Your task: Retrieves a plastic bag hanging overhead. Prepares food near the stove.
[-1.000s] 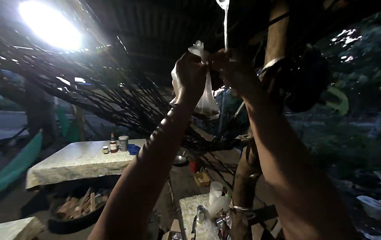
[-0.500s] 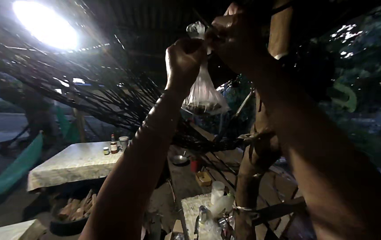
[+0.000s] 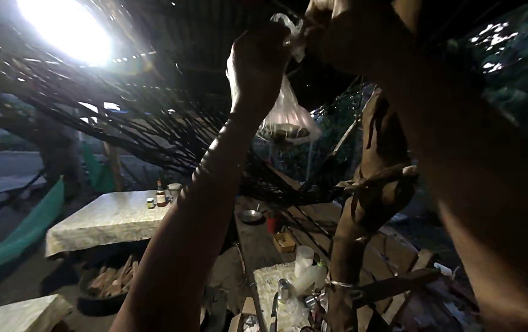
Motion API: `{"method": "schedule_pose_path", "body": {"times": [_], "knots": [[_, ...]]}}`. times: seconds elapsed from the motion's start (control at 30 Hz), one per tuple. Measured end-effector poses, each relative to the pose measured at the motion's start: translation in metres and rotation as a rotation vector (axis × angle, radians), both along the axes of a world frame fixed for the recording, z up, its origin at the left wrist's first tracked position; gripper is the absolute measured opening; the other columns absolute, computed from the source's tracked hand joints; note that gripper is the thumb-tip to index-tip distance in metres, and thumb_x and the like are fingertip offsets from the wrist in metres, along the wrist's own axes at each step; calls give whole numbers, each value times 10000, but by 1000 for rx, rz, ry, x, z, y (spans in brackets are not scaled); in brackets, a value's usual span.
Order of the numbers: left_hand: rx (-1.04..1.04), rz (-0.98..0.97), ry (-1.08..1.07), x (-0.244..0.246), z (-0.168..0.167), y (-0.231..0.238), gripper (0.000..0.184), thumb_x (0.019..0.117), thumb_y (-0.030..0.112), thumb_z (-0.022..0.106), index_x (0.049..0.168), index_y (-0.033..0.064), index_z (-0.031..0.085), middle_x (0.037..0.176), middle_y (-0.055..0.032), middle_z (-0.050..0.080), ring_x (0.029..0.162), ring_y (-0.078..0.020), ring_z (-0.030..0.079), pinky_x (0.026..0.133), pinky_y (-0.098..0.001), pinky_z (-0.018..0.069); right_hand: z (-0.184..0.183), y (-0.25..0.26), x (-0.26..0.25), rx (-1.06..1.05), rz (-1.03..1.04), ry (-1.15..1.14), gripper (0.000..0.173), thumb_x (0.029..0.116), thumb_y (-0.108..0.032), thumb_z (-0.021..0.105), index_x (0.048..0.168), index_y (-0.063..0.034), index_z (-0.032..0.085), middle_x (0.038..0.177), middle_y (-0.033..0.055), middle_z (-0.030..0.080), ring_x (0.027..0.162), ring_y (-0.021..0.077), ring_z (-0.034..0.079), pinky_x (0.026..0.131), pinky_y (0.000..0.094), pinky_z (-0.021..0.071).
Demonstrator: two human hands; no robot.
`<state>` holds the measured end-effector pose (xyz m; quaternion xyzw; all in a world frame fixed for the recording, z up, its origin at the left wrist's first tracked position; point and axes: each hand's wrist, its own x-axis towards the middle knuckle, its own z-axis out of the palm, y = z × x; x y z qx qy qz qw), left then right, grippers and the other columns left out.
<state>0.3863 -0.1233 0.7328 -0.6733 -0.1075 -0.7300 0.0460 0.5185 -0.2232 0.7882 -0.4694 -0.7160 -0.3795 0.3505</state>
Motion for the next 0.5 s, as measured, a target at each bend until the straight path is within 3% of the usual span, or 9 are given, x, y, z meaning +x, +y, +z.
{"method": "schedule_pose_path", "body": {"times": [0.1, 0.17, 0.3, 0.4, 0.47, 0.5], "knots": [[-29, 140, 53, 0, 4, -8, 282, 989, 249, 614, 1231, 164, 729, 1125, 6, 739, 1034, -95, 683, 951, -362, 522, 2, -7, -1, 55, 0, 1, 227, 1024, -212, 604, 1113, -22, 690, 981, 151, 682, 903, 249, 648, 838, 471, 504], [-29, 130, 61, 1, 6, -11, 269, 972, 293, 642, 1191, 178, 747, 1059, 24, 746, 982, -83, 689, 915, -359, 534, 3, -10, -2, 68, 2, 51, 183, 1020, -197, 598, 1083, -61, 703, 956, 110, 672, 874, 200, 628, 814, 436, 497], [52, -151, -34, 3, 8, -8, 148, 910, 204, 743, 1004, 91, 764, 919, 26, 746, 865, -29, 694, 823, -253, 574, -1, -11, -4, 129, -14, 61, 214, 1039, -214, 581, 1070, -45, 708, 943, 122, 674, 863, 225, 632, 801, 440, 506], [5, -303, -47, 5, 5, -10, 161, 927, 192, 745, 1016, 58, 743, 914, 12, 741, 845, -39, 696, 803, -254, 582, -7, -10, -6, 169, -98, 107, 313, 1034, -275, 579, 1213, -44, 691, 1141, 186, 699, 1113, 334, 657, 990, 541, 478], [-27, -383, -34, 5, 1, -15, 162, 944, 146, 727, 1059, 33, 717, 940, 1, 726, 859, -32, 681, 802, -225, 570, -19, -10, -4, 217, -75, 173, 344, 1016, -303, 602, 1229, -42, 670, 1174, 182, 683, 1125, 316, 647, 1000, 510, 480], [-41, -409, -36, 6, 0, -17, 167, 946, 127, 721, 1076, 24, 709, 957, -7, 721, 874, -33, 677, 812, -218, 566, -25, -7, 0, 261, -12, 178, 339, 1007, -303, 595, 1196, -36, 683, 1144, 168, 679, 1055, 275, 650, 951, 463, 497]]}}
